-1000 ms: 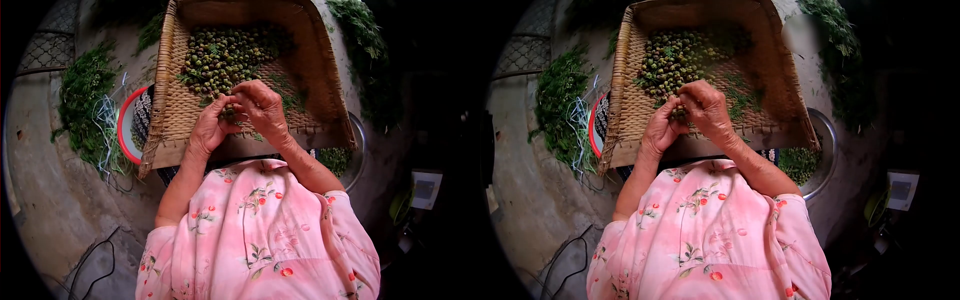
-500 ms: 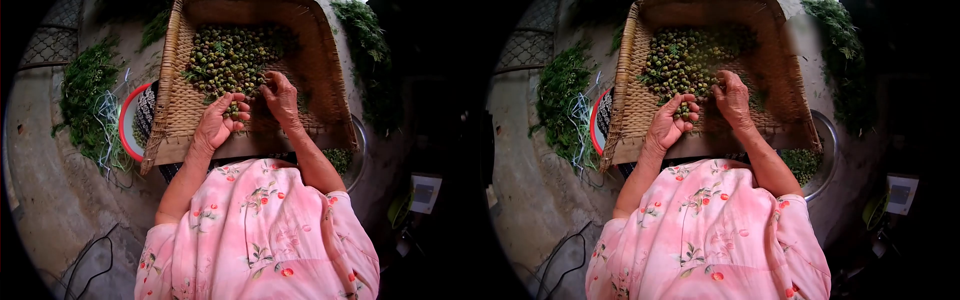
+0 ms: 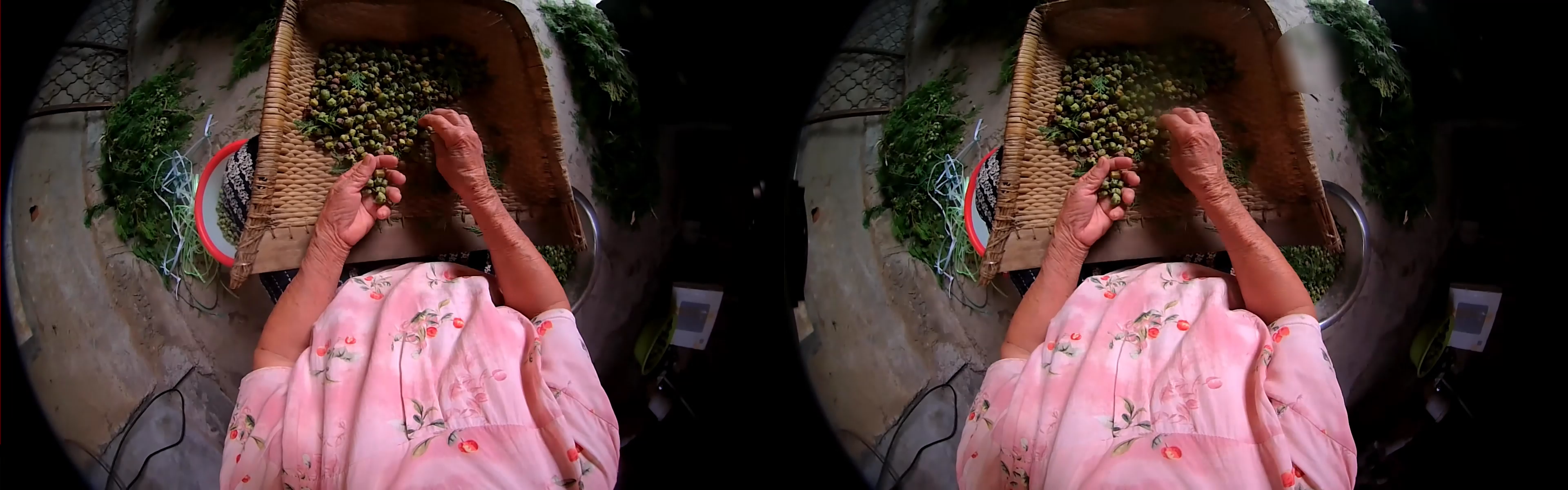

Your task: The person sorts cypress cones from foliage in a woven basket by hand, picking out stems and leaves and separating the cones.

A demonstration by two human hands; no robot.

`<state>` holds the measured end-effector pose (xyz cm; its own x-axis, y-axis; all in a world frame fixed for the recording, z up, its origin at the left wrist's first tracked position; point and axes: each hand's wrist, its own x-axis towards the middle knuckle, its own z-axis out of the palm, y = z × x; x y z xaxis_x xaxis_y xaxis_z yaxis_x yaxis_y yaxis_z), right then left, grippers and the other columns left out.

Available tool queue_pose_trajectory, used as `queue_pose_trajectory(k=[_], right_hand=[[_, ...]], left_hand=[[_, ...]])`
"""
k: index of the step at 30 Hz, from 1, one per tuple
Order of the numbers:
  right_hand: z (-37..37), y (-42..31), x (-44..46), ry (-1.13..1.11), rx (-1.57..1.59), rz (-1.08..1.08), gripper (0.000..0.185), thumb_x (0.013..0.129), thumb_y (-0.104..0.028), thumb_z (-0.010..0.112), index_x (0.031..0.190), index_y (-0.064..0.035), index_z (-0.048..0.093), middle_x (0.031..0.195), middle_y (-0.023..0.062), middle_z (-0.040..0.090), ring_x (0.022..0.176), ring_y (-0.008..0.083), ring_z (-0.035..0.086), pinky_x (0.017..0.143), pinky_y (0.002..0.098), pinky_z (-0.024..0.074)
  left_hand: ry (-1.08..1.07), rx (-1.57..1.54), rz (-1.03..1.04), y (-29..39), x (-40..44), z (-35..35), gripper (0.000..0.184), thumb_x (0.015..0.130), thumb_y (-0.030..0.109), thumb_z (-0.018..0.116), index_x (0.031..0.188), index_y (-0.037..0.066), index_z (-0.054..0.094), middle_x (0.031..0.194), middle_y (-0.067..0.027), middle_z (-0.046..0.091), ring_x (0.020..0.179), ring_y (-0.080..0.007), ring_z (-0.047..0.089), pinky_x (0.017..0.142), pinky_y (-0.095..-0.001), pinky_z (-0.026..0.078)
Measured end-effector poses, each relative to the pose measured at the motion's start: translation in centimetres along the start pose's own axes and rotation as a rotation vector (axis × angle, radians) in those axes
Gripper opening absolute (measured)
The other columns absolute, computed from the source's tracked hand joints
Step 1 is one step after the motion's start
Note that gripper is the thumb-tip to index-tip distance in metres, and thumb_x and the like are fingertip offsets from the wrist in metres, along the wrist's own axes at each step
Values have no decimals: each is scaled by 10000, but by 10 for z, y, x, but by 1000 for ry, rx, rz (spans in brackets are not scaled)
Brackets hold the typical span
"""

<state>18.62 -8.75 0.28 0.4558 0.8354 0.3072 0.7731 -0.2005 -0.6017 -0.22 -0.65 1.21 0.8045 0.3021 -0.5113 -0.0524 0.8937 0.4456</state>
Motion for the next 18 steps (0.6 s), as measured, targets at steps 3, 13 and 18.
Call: queue_pose_trajectory(k=[3, 13, 18], right_hand=[[9, 11, 5, -92, -125, -171, 324, 698, 59, 566, 979, -89, 630, 1036, 99, 598, 965, 324, 528, 796, 390, 460], [0, 14, -7, -19, 87, 86, 275, 711, 31, 669, 961, -74, 624, 918, 79, 591, 845, 244, 595, 709, 317, 483], [-17, -30, -16, -39, 489, 196, 253, 729, 45, 660, 962, -45, 621, 876, 42, 585, 755, 117, 576, 670, 249, 473]], left_hand=[[1, -7, -1, -1, 1, -2, 359, 935, 378, 503, 1106, 70, 570, 909, -73, 616, 713, -152, 611, 476, -226, 436], [-3, -19, 2, -2, 3, -3, 372, 936, 387, 496, 1115, 68, 563, 913, -73, 623, 712, -154, 611, 489, -239, 441], [41, 3, 18, -3, 3, 2, 358, 934, 378, 503, 1110, 73, 563, 920, -70, 627, 755, -171, 631, 497, -257, 472]])
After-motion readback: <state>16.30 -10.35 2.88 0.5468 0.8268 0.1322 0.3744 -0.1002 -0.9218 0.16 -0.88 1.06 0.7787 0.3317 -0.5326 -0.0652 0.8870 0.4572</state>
